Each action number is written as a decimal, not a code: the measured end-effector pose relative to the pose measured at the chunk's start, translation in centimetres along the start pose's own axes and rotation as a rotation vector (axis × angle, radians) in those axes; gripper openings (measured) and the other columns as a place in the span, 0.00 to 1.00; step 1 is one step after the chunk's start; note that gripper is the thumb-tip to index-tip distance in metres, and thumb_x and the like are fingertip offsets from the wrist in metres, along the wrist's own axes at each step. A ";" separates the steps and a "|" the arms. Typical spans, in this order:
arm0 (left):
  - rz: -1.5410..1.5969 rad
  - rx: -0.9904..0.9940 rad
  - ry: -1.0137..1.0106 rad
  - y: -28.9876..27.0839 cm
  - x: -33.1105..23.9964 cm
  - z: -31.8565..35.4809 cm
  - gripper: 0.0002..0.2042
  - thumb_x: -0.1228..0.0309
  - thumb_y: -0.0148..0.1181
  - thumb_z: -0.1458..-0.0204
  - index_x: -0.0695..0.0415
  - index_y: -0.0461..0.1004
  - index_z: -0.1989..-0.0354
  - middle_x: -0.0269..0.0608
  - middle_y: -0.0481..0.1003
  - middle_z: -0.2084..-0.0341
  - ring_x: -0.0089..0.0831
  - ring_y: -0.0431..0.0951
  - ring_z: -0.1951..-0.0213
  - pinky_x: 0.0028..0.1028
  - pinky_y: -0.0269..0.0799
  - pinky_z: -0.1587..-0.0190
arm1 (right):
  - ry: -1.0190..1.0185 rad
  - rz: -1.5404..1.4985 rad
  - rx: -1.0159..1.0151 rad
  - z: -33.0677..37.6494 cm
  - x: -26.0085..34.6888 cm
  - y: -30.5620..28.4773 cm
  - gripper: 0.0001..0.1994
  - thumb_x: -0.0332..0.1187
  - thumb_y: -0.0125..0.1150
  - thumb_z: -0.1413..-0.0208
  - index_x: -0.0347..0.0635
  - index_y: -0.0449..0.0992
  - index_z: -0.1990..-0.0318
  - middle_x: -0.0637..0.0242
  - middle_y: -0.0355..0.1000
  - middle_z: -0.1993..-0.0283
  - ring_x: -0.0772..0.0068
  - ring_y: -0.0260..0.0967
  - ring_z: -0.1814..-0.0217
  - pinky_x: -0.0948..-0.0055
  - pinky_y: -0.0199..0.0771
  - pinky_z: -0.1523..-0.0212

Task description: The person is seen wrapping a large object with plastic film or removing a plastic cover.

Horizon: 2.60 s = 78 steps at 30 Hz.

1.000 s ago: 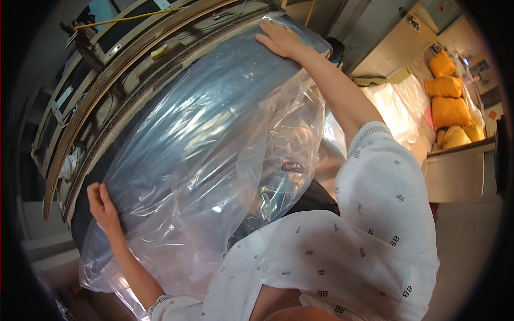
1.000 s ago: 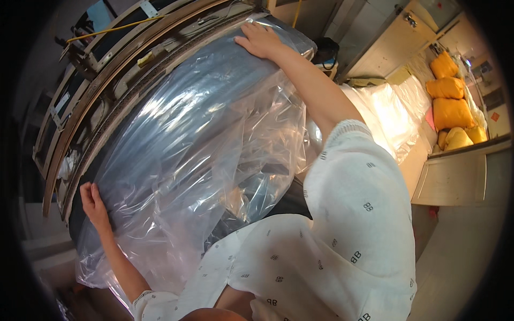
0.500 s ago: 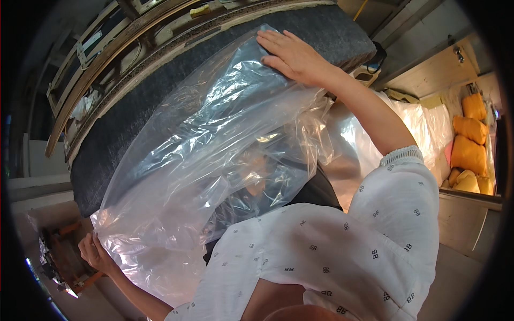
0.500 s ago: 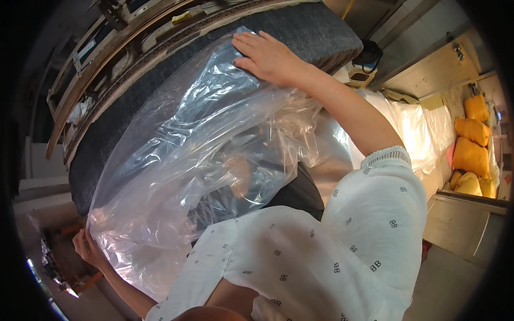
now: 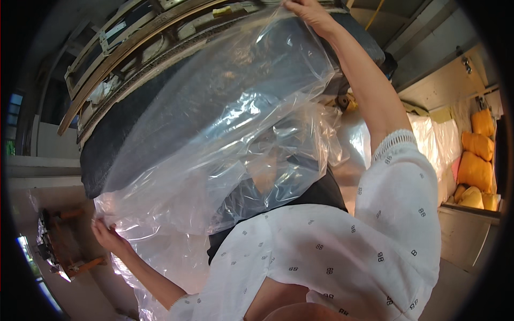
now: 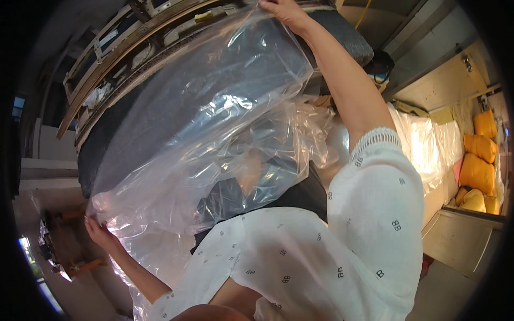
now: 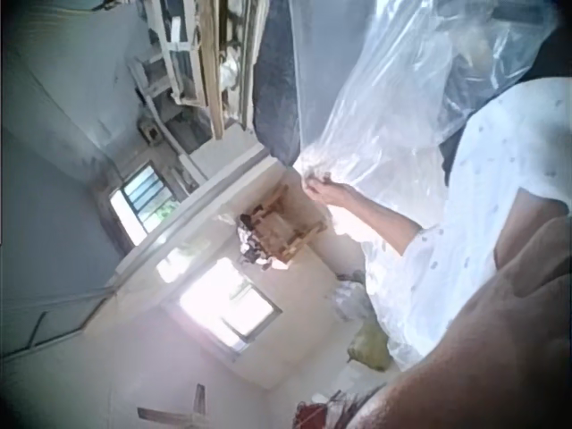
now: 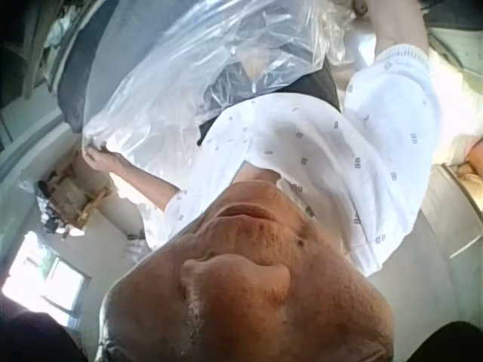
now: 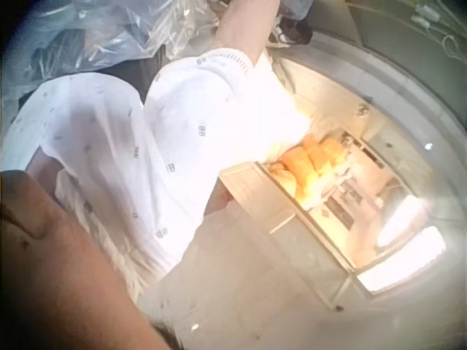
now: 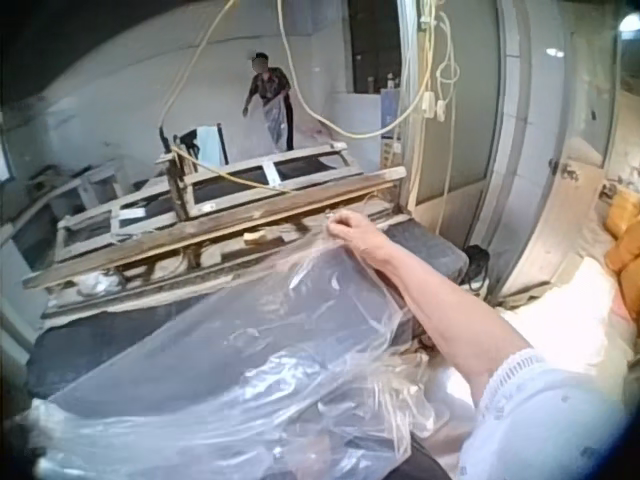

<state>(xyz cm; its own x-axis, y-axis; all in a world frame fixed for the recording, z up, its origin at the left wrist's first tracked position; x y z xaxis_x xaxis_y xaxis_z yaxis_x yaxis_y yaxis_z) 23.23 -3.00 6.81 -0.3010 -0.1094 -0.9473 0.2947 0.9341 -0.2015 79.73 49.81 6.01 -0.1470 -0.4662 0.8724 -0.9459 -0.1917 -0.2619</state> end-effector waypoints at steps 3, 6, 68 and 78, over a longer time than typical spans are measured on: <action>0.240 -0.074 0.053 0.1 0.7 -6.7 0.16 0.63 0.50 0.46 0.59 0.67 0.53 0.35 0.72 0.65 0.26 0.70 0.63 0.26 0.64 0.65 | 0.307 -0.311 -0.359 2.9 8.4 3.1 0.05 0.33 0.49 0.46 0.41 0.66 0.66 0.72 0.63 0.76 0.82 0.59 0.74 0.81 0.60 0.75; -0.309 0.003 0.385 10.7 -2.9 -10.7 0.16 0.61 0.51 0.47 0.62 0.74 0.60 0.39 0.75 0.64 0.24 0.72 0.62 0.23 0.66 0.57 | -0.282 0.781 -0.784 0.9 3.6 -4.3 0.05 0.32 0.48 0.45 0.42 0.64 0.67 0.72 0.62 0.77 0.83 0.58 0.75 0.83 0.59 0.76; -0.224 1.291 1.077 27.6 -13.3 34.9 0.31 0.66 0.66 0.65 0.57 0.62 0.49 0.40 0.68 0.56 0.38 0.64 0.50 0.38 0.55 0.48 | -0.127 0.530 -0.181 11.4 5.3 -0.6 0.13 0.41 0.61 0.58 0.43 0.73 0.70 0.65 0.70 0.61 0.60 0.63 0.59 0.69 0.63 0.56; -0.285 1.461 0.613 30.0 -3.8 31.5 0.22 0.63 0.60 0.56 0.61 0.64 0.54 0.44 0.70 0.68 0.39 0.73 0.71 0.34 0.68 0.67 | 0.020 0.083 -0.096 9.9 8.3 -0.3 0.06 0.30 0.50 0.47 0.41 0.61 0.68 0.71 0.61 0.75 0.80 0.58 0.74 0.79 0.61 0.75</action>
<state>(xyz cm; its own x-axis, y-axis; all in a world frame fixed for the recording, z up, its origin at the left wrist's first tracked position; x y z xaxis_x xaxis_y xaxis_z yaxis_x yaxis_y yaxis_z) 61.77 14.75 -3.46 -0.6885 0.2668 -0.6744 0.6309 -0.2384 -0.7384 81.72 37.44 9.20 -0.2311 -0.4591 0.8578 -0.9533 -0.0694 -0.2940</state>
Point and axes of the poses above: each hand's wrist, its own z-axis away from the middle knuckle, its own y-axis out of the palm, x = y × z, the point moved 9 cm from there along -z, towards the middle knuckle
